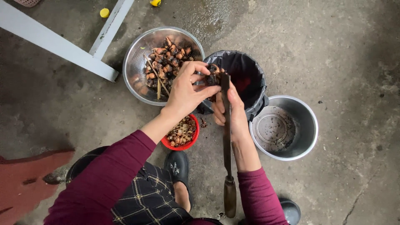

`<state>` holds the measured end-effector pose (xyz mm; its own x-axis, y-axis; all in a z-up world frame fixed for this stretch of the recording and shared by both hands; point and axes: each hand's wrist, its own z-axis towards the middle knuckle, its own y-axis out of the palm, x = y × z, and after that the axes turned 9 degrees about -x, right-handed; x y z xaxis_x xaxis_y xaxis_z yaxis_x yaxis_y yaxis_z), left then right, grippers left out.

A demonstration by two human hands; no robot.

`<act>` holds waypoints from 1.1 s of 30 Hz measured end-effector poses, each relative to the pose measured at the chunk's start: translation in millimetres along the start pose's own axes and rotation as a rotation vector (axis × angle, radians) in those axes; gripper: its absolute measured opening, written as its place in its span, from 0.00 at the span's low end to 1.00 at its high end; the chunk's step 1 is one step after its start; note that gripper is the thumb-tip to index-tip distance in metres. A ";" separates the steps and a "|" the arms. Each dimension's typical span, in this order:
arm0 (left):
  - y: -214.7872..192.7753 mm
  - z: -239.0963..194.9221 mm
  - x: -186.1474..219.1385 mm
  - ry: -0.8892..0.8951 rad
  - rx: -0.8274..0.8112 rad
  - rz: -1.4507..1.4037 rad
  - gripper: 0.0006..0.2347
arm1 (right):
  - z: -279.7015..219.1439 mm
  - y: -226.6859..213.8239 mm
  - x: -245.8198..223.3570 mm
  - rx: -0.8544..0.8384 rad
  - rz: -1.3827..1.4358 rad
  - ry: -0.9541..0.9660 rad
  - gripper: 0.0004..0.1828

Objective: The person peels small brown nuts with a knife, removing the outer shell and placing the peeled pieces into a red bowl. Shells are discarded into a black trash bag. The person works one nut at a time, occasionally adjusting the pile in the red bowl.

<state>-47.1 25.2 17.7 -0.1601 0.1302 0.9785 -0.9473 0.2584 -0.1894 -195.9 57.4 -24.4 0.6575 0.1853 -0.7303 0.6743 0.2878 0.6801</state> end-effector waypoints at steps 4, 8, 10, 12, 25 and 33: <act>-3.0 5.1 1.5 -0.178 0.062 -0.137 0.20 | 2.8 -26.5 15.9 -0.214 0.276 0.154 0.35; -6.9 9.4 13.1 -0.227 0.083 -0.627 0.15 | 0.5 -30.4 15.1 -0.264 0.356 0.161 0.34; -8.4 7.3 10.5 -0.209 0.084 -0.709 0.14 | -1.0 -36.4 16.2 -0.254 0.350 0.169 0.34; -9.6 7.6 6.2 -0.249 0.049 -0.686 0.14 | 1.2 -42.4 11.9 -0.239 0.330 0.188 0.35; 3.4 3.2 6.8 -0.215 0.081 -0.242 0.11 | -2.3 3.3 2.1 -0.045 -0.231 -0.031 0.36; 7.1 4.5 -1.8 -0.267 0.148 -0.218 0.13 | 2.6 -6.5 13.0 0.067 -0.355 -0.014 0.33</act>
<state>-54.8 22.5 14.9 0.0011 -0.1717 0.9852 -0.9939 0.1088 0.0201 -190.9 55.5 -38.1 0.3828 0.0713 -0.9211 0.8816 0.2698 0.3873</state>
